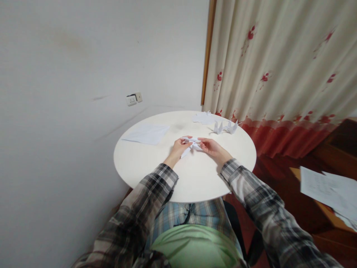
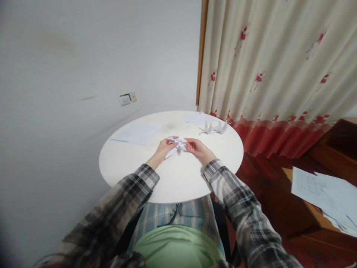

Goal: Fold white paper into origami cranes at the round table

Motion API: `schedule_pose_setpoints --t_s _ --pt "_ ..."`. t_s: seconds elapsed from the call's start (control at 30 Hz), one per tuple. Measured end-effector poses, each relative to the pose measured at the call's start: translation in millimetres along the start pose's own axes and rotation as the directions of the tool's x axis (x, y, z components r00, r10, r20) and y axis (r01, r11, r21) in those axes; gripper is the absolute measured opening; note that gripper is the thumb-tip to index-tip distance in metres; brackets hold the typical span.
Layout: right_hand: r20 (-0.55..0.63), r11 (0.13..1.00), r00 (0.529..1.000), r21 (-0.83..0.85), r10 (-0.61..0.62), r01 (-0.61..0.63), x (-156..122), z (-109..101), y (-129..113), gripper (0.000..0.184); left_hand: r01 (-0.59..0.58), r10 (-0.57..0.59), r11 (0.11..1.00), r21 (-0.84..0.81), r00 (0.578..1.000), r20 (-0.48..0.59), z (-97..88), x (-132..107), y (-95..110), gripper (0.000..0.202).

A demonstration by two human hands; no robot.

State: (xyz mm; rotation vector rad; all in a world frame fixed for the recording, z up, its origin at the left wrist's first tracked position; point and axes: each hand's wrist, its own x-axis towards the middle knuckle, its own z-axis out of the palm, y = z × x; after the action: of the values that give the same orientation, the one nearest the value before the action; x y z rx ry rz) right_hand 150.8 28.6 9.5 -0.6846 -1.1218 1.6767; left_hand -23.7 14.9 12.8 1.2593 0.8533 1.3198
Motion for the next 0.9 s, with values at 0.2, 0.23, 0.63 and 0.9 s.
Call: schedule_pose_setpoints --t_s 0.2,0.23,0.63,0.9 --pt "-0.107 0.991 0.99 -0.107 -0.095 0.083 -9.2 10.4 -2.7 0.028 0.009 -0.01 1.0 -0.015 0.997 -0.082 -2.2 2.6 -0.2 0.042" --pt "-0.107 0.983 0.987 -0.157 -0.117 0.099 -9.7 11.1 -1.9 0.027 0.014 -0.015 1.0 -0.019 0.997 -0.078 -1.8 2.1 0.1 0.042" --pt "-0.245 0.857 0.881 -0.438 -0.404 0.271 -7.7 18.9 -4.5 0.015 0.049 -0.049 0.998 0.05 0.999 0.013 0.4 0.0 1.4 0.037" --pt "-0.247 0.904 0.918 -0.375 -0.31 0.205 -7.2 17.4 -5.0 0.018 0.032 -0.033 0.999 0.009 0.998 0.047 0.4 -1.4 2.9 0.039"
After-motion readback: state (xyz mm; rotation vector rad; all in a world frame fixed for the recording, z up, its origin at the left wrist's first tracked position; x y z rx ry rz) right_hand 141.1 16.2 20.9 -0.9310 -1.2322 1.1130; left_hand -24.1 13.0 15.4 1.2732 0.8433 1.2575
